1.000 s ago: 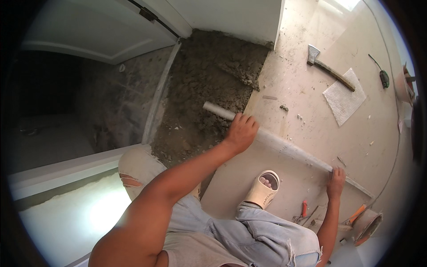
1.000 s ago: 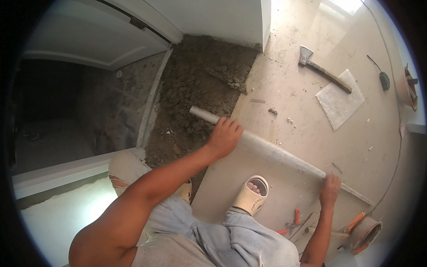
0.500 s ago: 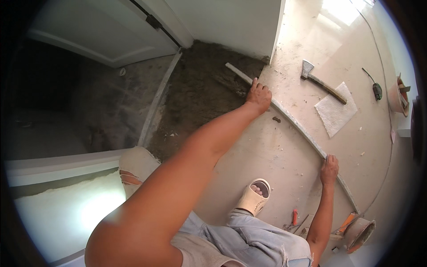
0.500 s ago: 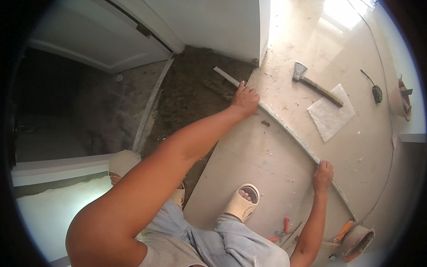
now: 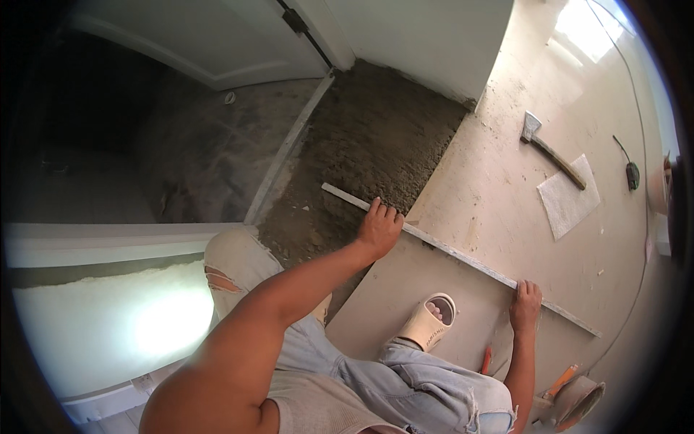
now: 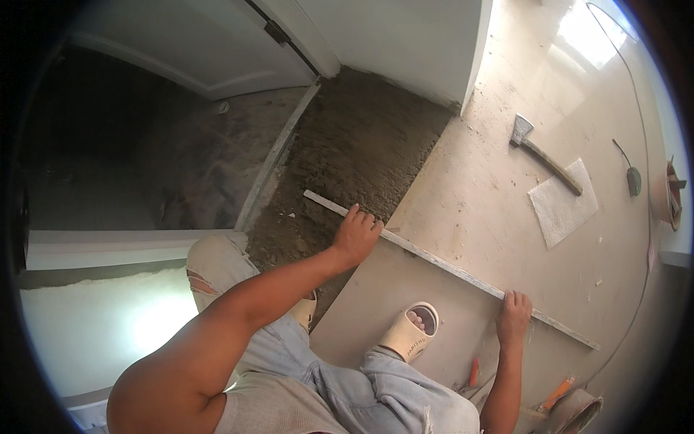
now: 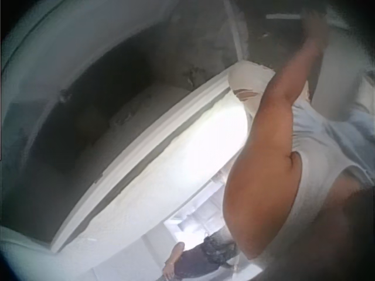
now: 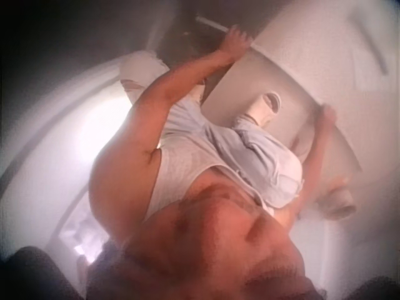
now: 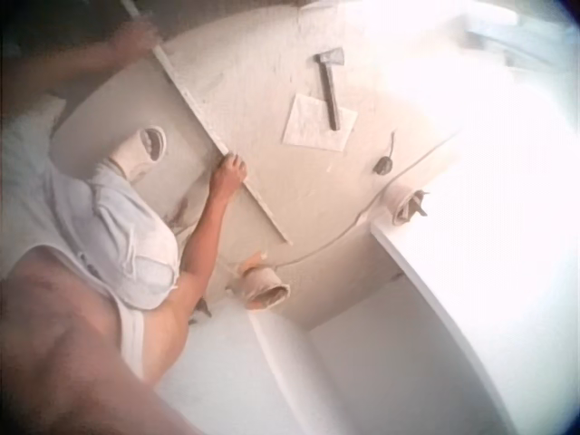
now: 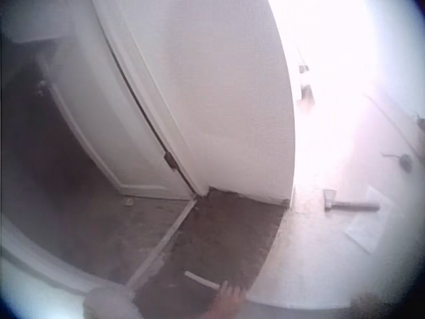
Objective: The person scoops wet cement from a bucket and spreads it onto the floor near a doorway using a trowel. They then use a straight edge to level the cement and continue smoothing the surface.
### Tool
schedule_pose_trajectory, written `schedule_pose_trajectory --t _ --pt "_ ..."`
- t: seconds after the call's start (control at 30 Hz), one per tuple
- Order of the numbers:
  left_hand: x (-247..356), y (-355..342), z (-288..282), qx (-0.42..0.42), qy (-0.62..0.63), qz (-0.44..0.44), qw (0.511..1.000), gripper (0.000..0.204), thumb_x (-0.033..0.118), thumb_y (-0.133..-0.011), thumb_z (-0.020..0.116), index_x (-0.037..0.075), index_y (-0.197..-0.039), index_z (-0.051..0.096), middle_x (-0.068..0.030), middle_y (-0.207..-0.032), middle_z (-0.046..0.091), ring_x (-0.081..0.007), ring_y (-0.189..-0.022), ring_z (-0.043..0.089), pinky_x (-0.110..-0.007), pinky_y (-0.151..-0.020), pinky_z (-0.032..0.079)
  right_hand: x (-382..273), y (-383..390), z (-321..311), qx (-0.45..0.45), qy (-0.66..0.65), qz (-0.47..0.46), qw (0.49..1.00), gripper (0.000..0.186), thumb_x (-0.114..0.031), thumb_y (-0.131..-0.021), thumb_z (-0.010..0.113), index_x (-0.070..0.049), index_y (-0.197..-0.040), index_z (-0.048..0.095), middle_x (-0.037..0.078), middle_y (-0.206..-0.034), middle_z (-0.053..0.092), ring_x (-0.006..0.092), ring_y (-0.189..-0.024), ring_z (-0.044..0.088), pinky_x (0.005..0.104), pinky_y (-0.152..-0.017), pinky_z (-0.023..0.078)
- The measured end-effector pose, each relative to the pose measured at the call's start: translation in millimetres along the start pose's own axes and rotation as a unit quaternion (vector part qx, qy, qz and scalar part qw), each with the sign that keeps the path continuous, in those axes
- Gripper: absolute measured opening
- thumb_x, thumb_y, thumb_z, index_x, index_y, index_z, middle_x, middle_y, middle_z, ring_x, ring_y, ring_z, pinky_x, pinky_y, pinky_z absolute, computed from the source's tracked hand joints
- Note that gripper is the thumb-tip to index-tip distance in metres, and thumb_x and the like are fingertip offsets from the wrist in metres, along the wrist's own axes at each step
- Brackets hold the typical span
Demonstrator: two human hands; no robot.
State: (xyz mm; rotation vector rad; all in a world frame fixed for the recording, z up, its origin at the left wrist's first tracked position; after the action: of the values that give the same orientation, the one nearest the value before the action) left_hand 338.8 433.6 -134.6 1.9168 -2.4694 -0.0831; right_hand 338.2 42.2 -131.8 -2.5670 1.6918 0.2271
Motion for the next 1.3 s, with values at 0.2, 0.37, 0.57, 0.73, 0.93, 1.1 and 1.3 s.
schedule_pose_trajectory --t 0.2,0.37,0.57,0.73,0.93,1.1,1.3 --pt "-26 -47 -6 0.069 0.001 -0.023 0.997 0.021 0.011 -0.083 0.059 0.004 -0.102 0.065 -0.0141 -0.107 0.057 -0.0312 -0.107 0.055 -0.055 -0.111 0.032 -4 -25 9 0.026 0.017 0.038 0.999 0.031 0.004 -0.079 0.058 0.0 -0.11 0.059 0.016 -0.109 0.06 0.0353 -0.106 0.056 0.0448 -0.093 0.044" --pt "-39 -109 0 0.104 -0.04 0.011 0.994 0.022 0.013 -0.083 0.058 0.006 -0.103 0.066 -0.013 -0.107 0.057 -0.0309 -0.108 0.055 -0.055 -0.112 0.031 12 -61 7 0.049 0.041 0.076 0.995 0.026 0.0 -0.083 0.059 0.0 -0.11 0.059 0.016 -0.108 0.06 0.0349 -0.106 0.056 0.0448 -0.092 0.044" --pt "-49 -158 -5 0.139 -0.057 0.015 0.989 0.021 0.014 -0.087 0.055 0.008 -0.102 0.069 -0.0117 -0.108 0.06 -0.0301 -0.109 0.056 -0.056 -0.112 0.03 25 -110 -7 0.069 0.016 0.086 0.994 0.017 -0.004 -0.086 0.059 -0.002 -0.102 0.06 0.015 -0.106 0.061 0.034 -0.102 0.057 0.0449 -0.088 0.045" --pt "-27 -171 -16 0.075 -0.072 0.029 0.994 0.018 0.014 -0.085 0.055 0.007 -0.093 0.07 -0.0107 -0.099 0.061 -0.0282 -0.103 0.058 -0.051 -0.108 0.034 40 -95 -13 0.072 -0.002 0.08 0.994 0.015 -0.01 -0.089 0.06 -0.001 -0.1 0.06 0.015 -0.102 0.06 0.0355 -0.101 0.057 0.0463 -0.086 0.045" --pt "47 -189 -46 0.18 -0.024 0.107 0.978 0.013 0.013 -0.079 0.057 0.009 -0.082 0.069 -0.0104 -0.091 0.061 -0.0262 -0.094 0.057 -0.042 -0.093 0.04 107 -35 -21 0.027 -0.015 0.176 0.984 0.02 -0.01 -0.091 0.06 0.001 -0.107 0.058 0.019 -0.105 0.059 0.0388 -0.103 0.056 0.0469 -0.087 0.046" --pt "54 -253 -22 0.2 0.0 0.093 0.975 0.009 0.011 -0.077 0.058 0.008 -0.076 0.066 -0.0093 -0.086 0.06 -0.0269 -0.088 0.059 -0.04 -0.078 0.046 137 -44 -2 0.035 0.008 0.205 0.978 0.024 -0.011 -0.091 0.06 0.001 -0.112 0.059 0.02 -0.11 0.058 0.0392 -0.105 0.055 0.0464 -0.089 0.046" --pt "17 -279 -21 0.241 -0.027 0.101 0.965 0.005 0.011 -0.076 0.06 0.008 -0.074 0.064 -0.009 -0.081 0.059 -0.0261 -0.075 0.064 -0.039 -0.064 0.054 123 -109 -7 0.037 0.012 0.2 0.979 0.029 -0.012 -0.09 0.062 -0.001 -0.116 0.059 0.017 -0.115 0.059 0.0367 -0.109 0.056 0.0453 -0.091 0.046"
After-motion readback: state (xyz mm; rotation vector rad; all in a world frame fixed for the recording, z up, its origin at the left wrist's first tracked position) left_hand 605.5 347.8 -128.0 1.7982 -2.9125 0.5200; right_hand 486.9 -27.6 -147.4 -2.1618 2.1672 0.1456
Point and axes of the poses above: each hand's wrist, its own y-axis away from the middle knuckle, its own z-axis out of the palm, x = y × z, the point moved 8 cm from there along -y, towards the middle knuckle
